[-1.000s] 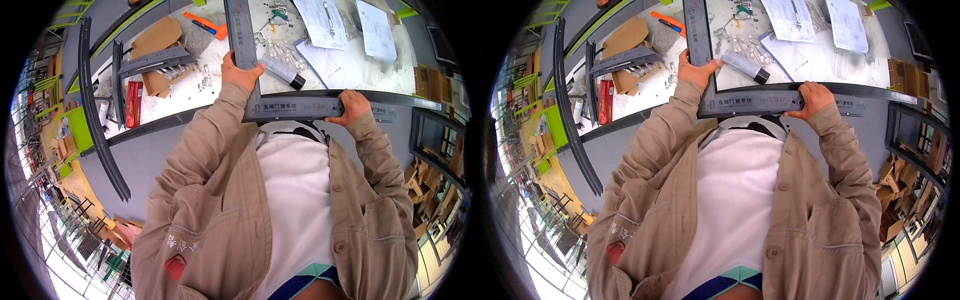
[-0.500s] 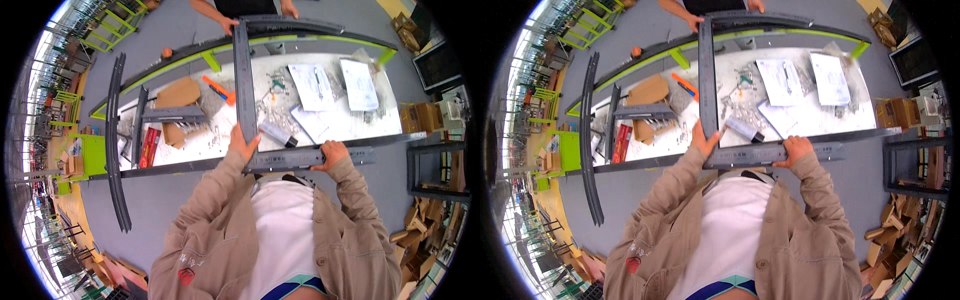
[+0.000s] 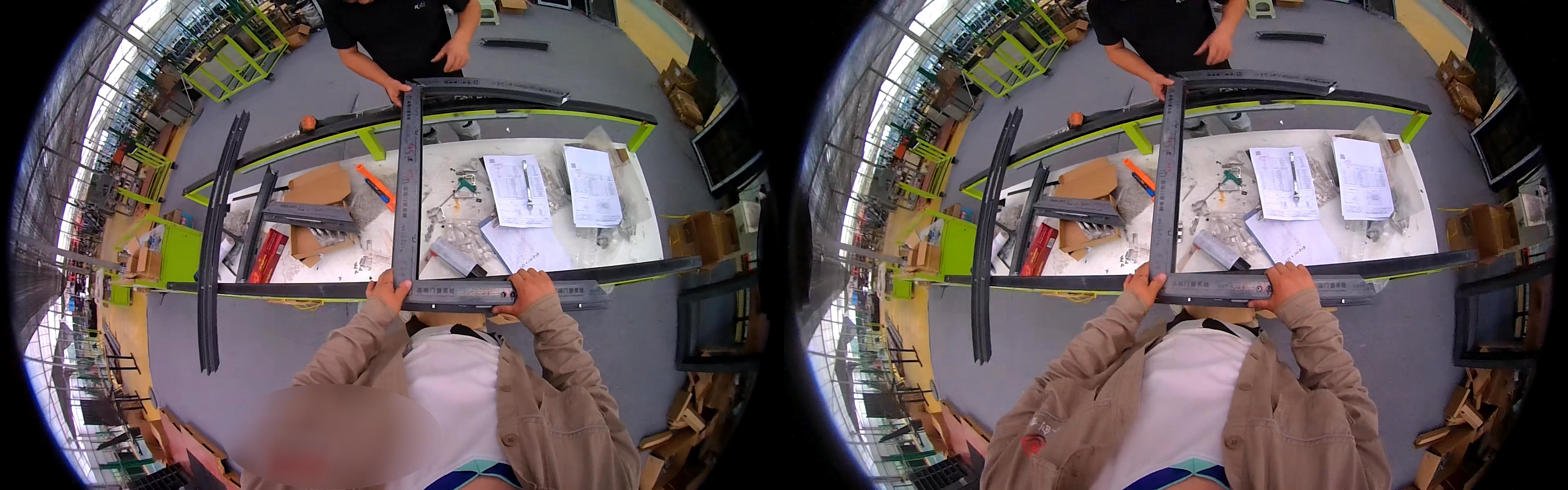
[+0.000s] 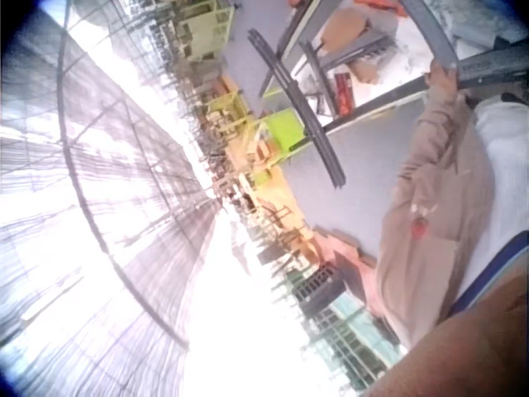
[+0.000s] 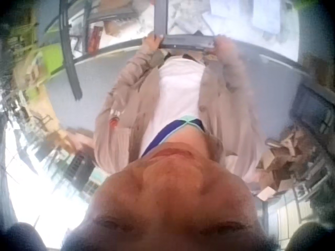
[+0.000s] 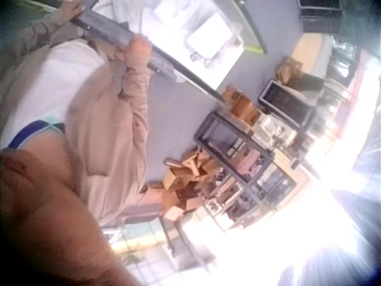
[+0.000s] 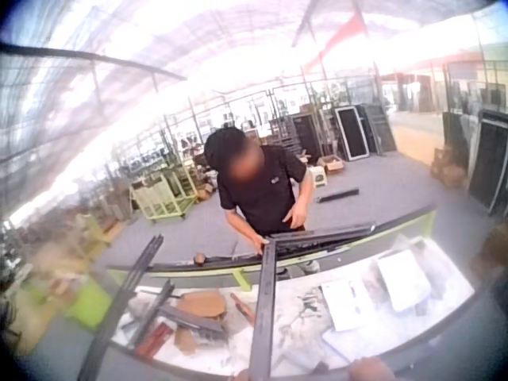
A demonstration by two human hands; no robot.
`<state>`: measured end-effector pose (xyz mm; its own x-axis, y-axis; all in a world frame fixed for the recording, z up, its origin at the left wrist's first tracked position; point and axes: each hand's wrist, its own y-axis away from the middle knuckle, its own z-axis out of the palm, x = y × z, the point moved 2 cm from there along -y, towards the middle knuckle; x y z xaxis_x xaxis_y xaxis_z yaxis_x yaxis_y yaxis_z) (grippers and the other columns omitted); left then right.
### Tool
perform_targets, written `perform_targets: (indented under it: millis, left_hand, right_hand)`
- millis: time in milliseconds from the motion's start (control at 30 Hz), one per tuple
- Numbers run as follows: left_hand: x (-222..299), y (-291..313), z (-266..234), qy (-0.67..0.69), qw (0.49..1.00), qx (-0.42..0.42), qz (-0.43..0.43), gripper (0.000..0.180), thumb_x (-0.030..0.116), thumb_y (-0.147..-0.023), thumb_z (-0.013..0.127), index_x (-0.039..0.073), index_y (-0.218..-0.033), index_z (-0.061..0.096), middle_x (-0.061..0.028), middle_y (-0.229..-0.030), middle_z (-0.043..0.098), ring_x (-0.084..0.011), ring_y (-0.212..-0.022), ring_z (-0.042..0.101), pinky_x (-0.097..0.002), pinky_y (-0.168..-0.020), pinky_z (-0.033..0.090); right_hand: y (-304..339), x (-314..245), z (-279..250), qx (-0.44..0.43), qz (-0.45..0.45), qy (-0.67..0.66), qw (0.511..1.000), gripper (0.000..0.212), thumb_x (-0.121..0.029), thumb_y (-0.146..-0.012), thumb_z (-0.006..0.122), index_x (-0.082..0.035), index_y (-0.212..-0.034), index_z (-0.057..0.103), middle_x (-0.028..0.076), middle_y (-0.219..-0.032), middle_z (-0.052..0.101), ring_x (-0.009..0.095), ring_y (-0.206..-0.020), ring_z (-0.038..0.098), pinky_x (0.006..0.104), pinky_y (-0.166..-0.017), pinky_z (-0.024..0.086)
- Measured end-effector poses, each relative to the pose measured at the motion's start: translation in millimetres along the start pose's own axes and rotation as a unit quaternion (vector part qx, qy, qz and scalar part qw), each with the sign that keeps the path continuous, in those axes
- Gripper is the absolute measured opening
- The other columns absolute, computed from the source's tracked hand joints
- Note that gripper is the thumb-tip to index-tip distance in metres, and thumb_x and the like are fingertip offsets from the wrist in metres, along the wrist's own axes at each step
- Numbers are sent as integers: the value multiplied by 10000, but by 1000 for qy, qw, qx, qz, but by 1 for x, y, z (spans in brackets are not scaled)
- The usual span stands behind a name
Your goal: The person assembles a metal frame by aligning the corner joints, using a hammer to tap the pieces into place, and referring to a technical drawing for assembly details.
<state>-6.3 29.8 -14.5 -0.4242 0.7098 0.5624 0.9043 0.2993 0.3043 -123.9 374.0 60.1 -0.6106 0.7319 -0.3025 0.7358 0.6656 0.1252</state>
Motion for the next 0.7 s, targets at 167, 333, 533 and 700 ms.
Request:
perform_targets:
  millis: [167, 333, 533, 700]
  left_hand:
    - [-1, 1, -1, 31, 999, 16, -37, 597, 519, -880, 579, 95, -1298, 533, -166, -1288, 567, -325, -1224, 511, -456, -1063, 317]
    - [-22, -10, 3, 31, 998, 24, -51, 707, 564, -843, 620, 12, -1280, 551, -230, -1296, 558, -391, -1180, 541, -421, -1019, 407]
    - [-5, -18, -11, -41, 997, -48, -51, 895, 703, -803, 544, 29, -1387, 471, -200, -1348, 521, -335, -1273, 485, -489, -1071, 311]
    - [15, -11, -21, -46, 997, -60, -20, 837, 658, -838, 529, 22, -1377, 460, -199, -1345, 518, -326, -1282, 472, -537, -1120, 205]
  right_hand:
    - [2, 2, 5, 12, -8, -14, 1000, 696, -653, -604, 769, -74, -976, 664, 74, -913, 617, 258, -947, 583, 379, -829, 435]
    - [1, -5, 3, 60, -30, -22, 997, 686, -612, -568, 806, -48, -927, 653, 108, -886, 607, 310, -872, 582, 418, -764, 466]
    - [-1, -16, -9, 59, -14, -8, 998, 658, -599, -544, 821, -62, -889, 657, 99, -824, 608, 298, -857, 586, 424, -763, 457]
    - [4, -13, 2, 75, -2, 55, 996, 727, -639, -507, 814, -89, -960, 669, 87, -920, 623, 286, -928, 576, 408, -827, 420]
